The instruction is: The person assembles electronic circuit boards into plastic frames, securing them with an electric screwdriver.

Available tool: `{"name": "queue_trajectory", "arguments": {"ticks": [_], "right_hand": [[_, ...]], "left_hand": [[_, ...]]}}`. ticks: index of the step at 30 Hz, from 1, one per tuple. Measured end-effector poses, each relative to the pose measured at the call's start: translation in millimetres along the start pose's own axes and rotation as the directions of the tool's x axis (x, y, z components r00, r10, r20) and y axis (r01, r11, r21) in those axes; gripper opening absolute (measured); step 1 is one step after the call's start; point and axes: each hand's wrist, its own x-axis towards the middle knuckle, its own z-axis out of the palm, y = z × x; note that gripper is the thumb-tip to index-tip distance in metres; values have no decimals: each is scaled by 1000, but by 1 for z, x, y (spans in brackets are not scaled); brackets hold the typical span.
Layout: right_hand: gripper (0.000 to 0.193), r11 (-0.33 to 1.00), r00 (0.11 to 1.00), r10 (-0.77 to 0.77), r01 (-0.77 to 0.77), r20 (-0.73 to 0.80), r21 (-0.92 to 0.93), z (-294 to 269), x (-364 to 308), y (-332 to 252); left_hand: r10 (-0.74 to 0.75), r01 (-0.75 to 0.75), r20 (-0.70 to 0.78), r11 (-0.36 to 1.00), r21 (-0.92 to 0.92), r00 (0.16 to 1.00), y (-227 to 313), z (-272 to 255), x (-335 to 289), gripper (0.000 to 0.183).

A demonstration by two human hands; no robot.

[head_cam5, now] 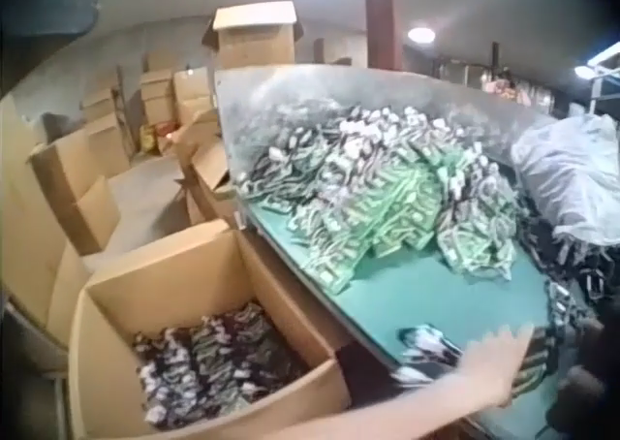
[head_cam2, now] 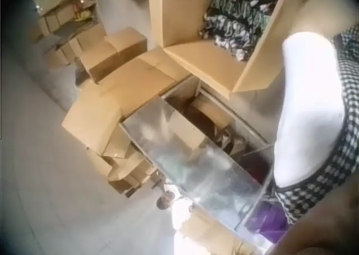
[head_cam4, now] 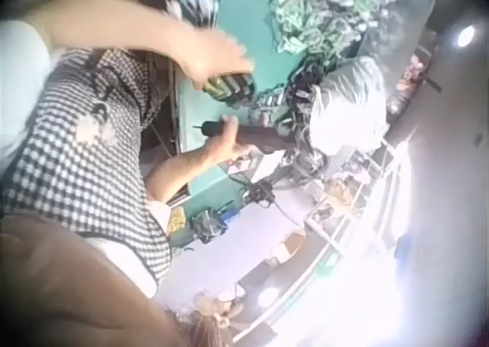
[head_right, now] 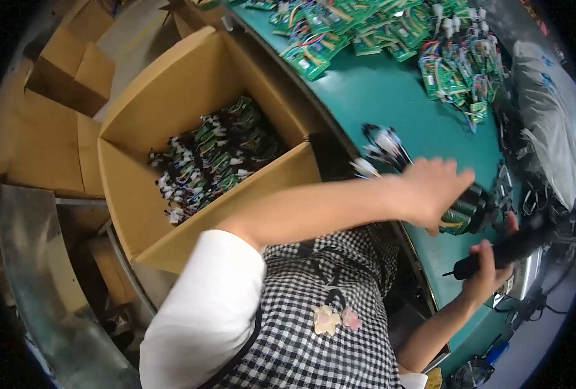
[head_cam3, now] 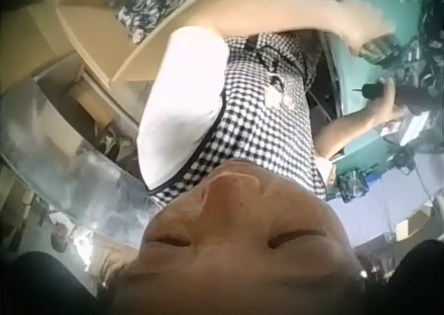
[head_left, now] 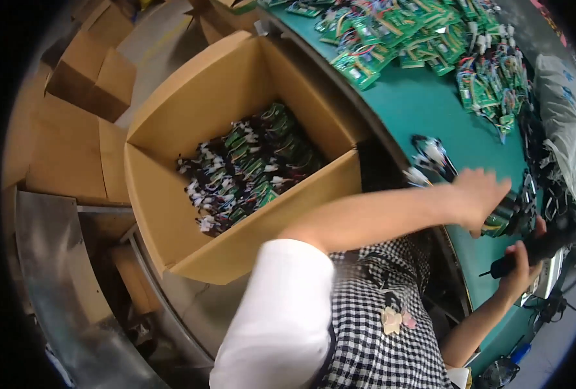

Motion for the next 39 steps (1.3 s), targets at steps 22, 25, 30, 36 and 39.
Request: {"name": "queue_trajectory", "arguments": {"ticks": [22, 25, 30, 36, 39], "right_hand": [[58, 953, 982, 187, -176, 19, -246, 22, -3, 6], [59, 955, 985, 170, -161, 15, -250, 30, -5, 4], [57, 958, 977, 211, -211, -20, -196, 34, -7, 2], [55, 972, 975, 177, -195, -137, -132, 14, -10, 1], [49, 957, 947, 268, -283, -179, -66, 3, -5, -2]], "left_hand": [[-964, 981, 226, 166, 97, 140, -285, 55, -461, 114], [-971, 990, 228, 100, 101, 74, -278, 54, -450, 123], [-994, 988, 80, 86, 128, 76, -253, 66, -447, 128], [-945, 938, -13, 323, 126, 327, -273, 105, -494, 124], [-985, 963, 106, 159, 216, 139, -282, 88, -487, 124]]}}
